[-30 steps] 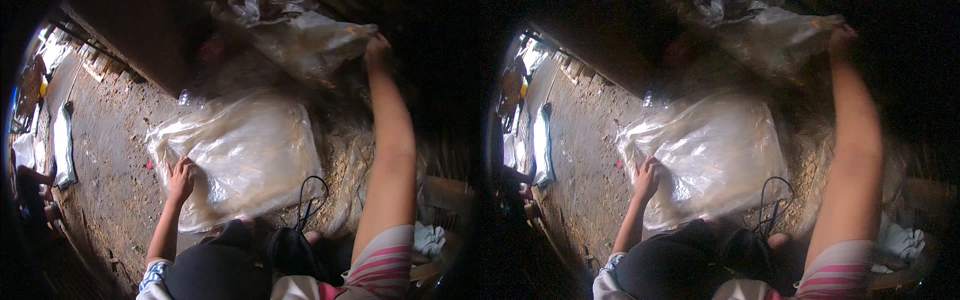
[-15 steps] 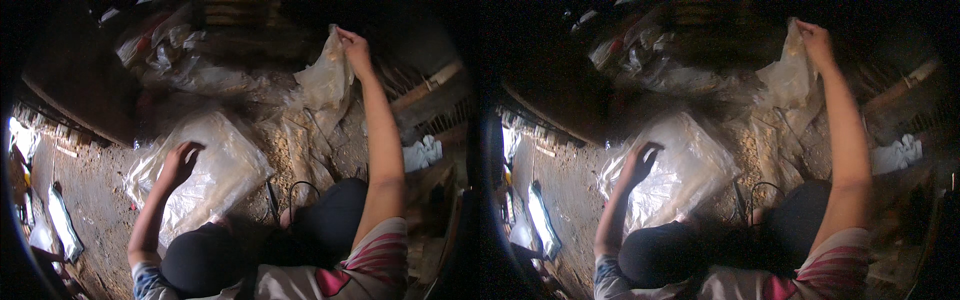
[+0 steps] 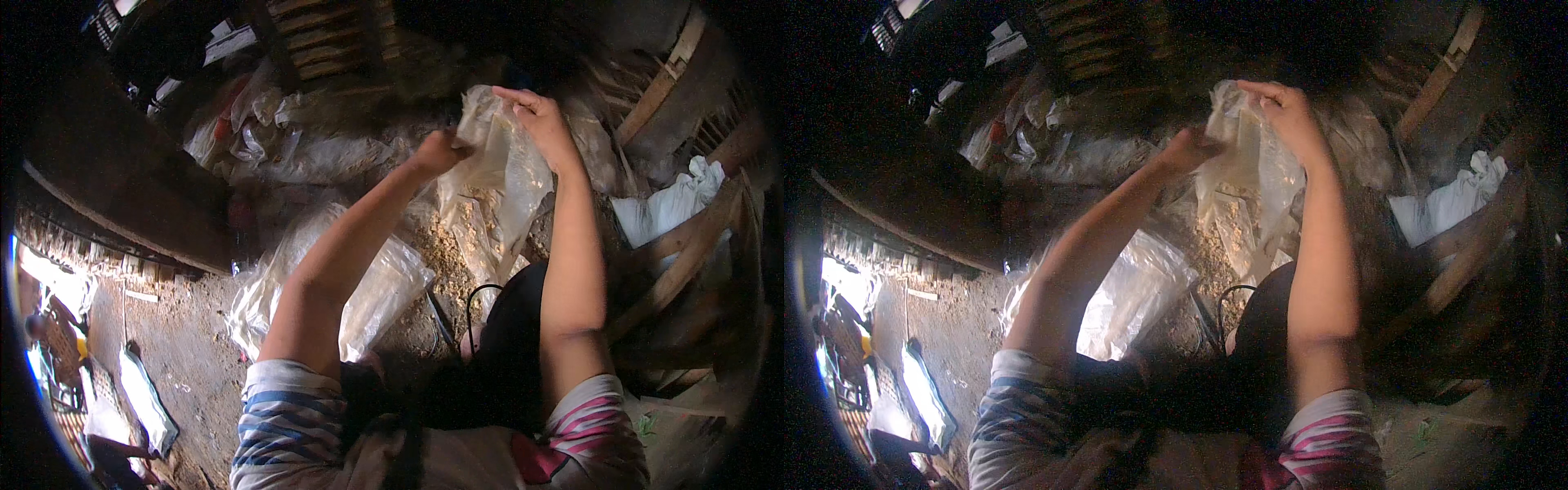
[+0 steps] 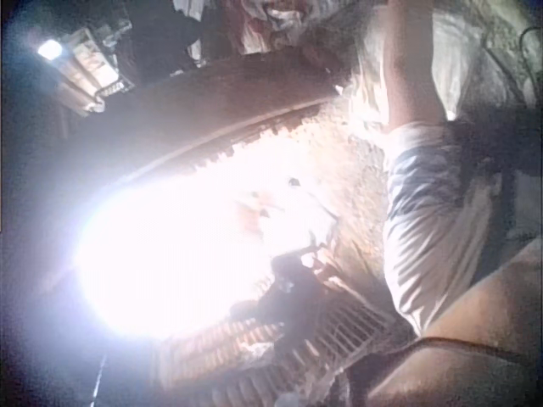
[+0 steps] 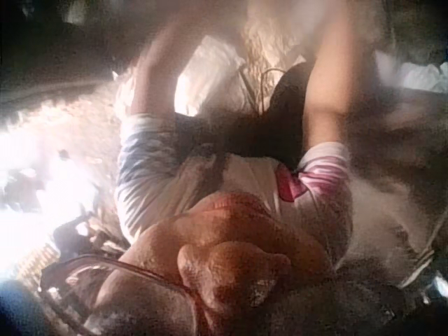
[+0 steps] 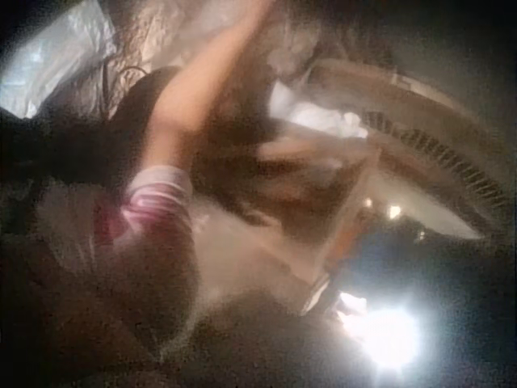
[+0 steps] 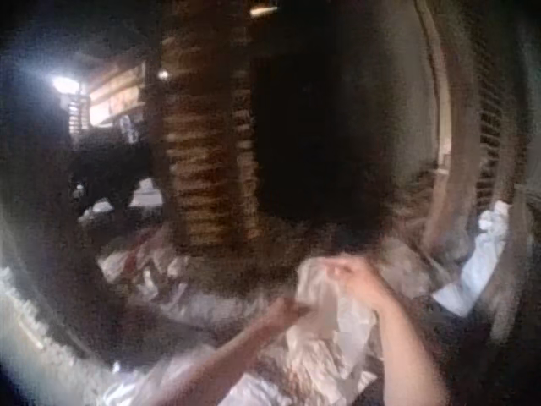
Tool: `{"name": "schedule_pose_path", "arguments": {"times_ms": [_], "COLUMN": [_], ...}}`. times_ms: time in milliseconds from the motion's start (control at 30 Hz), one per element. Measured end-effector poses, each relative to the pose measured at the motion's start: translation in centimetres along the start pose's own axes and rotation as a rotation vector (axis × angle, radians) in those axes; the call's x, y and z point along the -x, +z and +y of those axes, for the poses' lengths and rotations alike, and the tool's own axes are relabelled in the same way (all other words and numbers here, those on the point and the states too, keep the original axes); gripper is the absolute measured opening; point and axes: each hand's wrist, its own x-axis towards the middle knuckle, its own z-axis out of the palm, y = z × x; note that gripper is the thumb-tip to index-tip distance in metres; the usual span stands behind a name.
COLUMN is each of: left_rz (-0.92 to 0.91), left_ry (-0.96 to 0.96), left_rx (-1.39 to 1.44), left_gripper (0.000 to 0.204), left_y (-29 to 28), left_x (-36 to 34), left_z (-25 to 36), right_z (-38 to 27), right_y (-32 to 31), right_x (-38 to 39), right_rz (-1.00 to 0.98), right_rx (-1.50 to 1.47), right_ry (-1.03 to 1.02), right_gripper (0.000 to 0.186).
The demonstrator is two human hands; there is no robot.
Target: The person sits on the floor and repeatedly scoops grains from a large transparent plastic bag into a smaller bag, then shakes and adjusts the smaller bag. The person continues this repetitive scooping and bagging process.
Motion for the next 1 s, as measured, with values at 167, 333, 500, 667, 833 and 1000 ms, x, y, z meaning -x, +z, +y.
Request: {"name": "schedule_pose_path", "arguments": {"times_ms": [167,333,500,667,833,1000], "left_rz": [0.348,0.677,0.173,0.007,-0.056,-0.059], "left_ry": [-0.091,0.146,0.319,0.355,0.252,0.192], "left_rx": [-0.442,0.187,0.958,1.18,1.284,1.139], "left_gripper": [0.046,0.019,0.013,0.013,0.014,0.052], "left_y": [-2.9,-5.1,-5.7,-5.5,-5.2,-4.1], "left_x": [-0.8,-1.0,0.3,1.6,1.1,2.4], "left_z": [0.6,2.9,6.7,8.6,8.6,8.2], "right_z": [-0.2,-2.4,-3.1,-0.7,0.8,0.6], "right_y": [-1.9,-0.6,1.1,1.5,2.5,1.4], "right_x": [0.0,0.6,0.6,-1.0,-1.4,-1.2], "right_rz": [-0.061,-0.528,-0.801,-0.255,0.079,0.152], "right_rx": [0.181,-0.137,-0.278,-0.163,0.071,0.006], "right_ry": [-0.083,0.045,0.1,-0.131,-0.311,-0.244], "right_gripper": [0.043,0.043,0.046,0.07,0.087,0.068]}}
